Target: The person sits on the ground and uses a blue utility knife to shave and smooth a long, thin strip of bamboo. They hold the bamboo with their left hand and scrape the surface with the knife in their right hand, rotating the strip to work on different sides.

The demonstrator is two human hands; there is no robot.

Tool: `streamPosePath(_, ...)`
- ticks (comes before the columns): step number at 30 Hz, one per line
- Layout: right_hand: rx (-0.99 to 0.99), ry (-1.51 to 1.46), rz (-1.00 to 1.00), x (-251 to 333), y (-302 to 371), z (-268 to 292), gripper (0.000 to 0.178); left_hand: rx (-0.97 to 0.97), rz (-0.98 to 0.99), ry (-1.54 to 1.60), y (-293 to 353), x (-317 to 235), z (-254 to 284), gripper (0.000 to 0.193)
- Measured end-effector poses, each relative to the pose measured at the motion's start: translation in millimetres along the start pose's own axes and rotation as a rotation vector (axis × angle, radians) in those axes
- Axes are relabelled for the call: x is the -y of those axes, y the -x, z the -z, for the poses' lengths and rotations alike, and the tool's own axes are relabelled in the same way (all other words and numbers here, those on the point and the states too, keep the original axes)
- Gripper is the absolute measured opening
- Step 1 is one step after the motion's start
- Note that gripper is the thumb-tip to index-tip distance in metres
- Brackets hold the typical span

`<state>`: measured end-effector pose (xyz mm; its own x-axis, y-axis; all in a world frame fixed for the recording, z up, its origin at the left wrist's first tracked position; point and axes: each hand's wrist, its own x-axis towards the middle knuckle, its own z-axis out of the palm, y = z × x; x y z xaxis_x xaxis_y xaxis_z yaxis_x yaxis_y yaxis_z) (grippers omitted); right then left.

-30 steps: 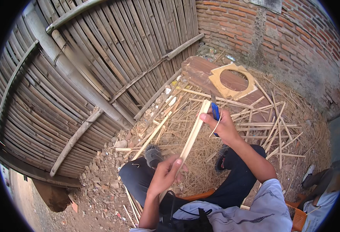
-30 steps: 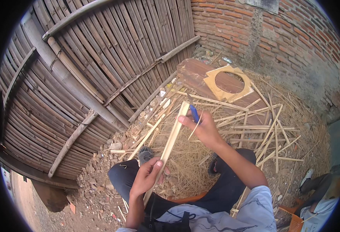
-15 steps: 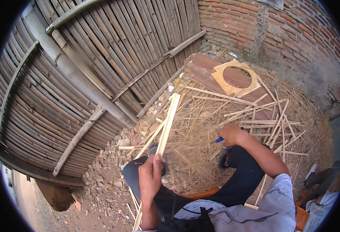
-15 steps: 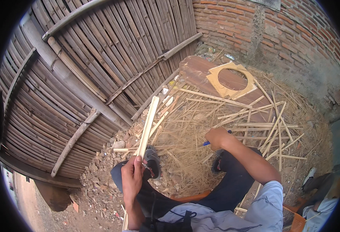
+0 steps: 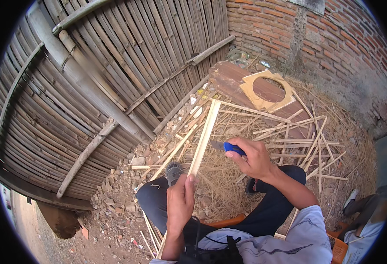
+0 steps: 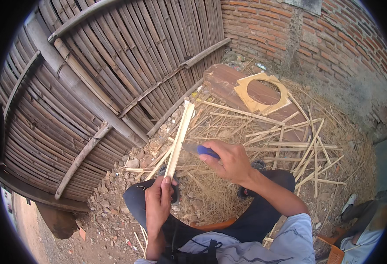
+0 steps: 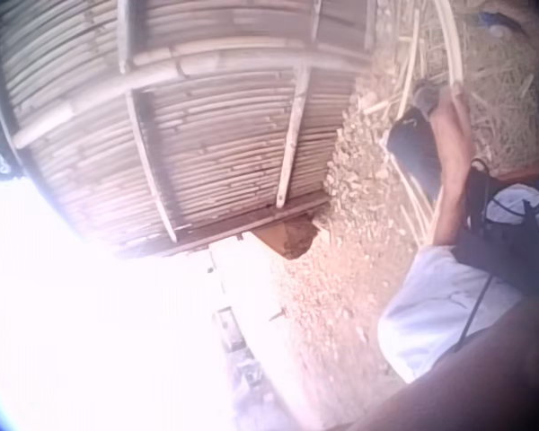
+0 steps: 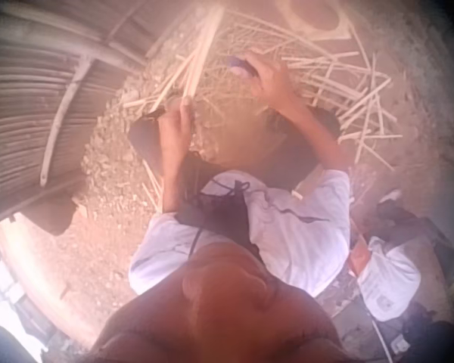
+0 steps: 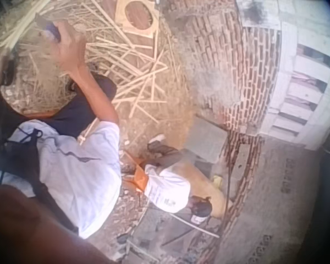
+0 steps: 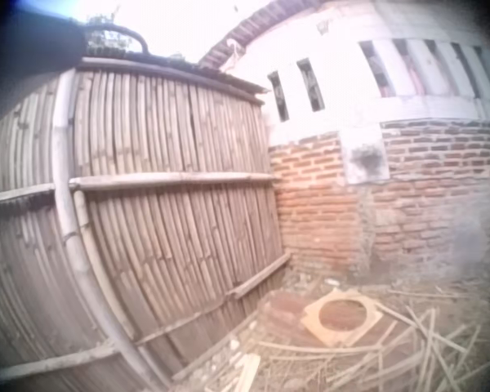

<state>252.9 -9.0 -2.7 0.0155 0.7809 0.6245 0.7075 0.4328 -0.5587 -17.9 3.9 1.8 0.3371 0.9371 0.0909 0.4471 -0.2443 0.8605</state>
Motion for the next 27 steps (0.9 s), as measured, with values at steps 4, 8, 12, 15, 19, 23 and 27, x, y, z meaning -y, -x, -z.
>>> streamPosePath(4,0.064,0.073,0.144,16,9,-18,0.03,-0.008,-0.053,-0.005,-1,-8,-9,0.029)
streamPosePath(8,0.066,0.105,0.144,21,10,-18,0.03,0.01,-0.059,0.019,0,-12,-14,0.027)
streamPosePath(12,0.027,0.119,0.15,18,13,-20,0.03,0.014,-0.048,0.031,-1,-14,-16,0.026)
streamPosePath(15,0.004,0.125,0.137,20,13,-20,0.031,0.022,-0.036,0.048,-1,-16,-15,0.026)
streamPosePath(19,0.012,0.14,0.089,22,10,-13,0.031,0.026,-0.042,0.086,1,-15,-14,0.027)
streamPosePath(23,-0.012,0.149,0.123,21,9,-13,0.028,0.038,-0.048,0.116,0,-9,-14,0.029)
streamPosePath(27,-0.078,0.151,0.105,12,5,-10,0.028,0.05,-0.039,0.149,4,-4,-12,0.032)
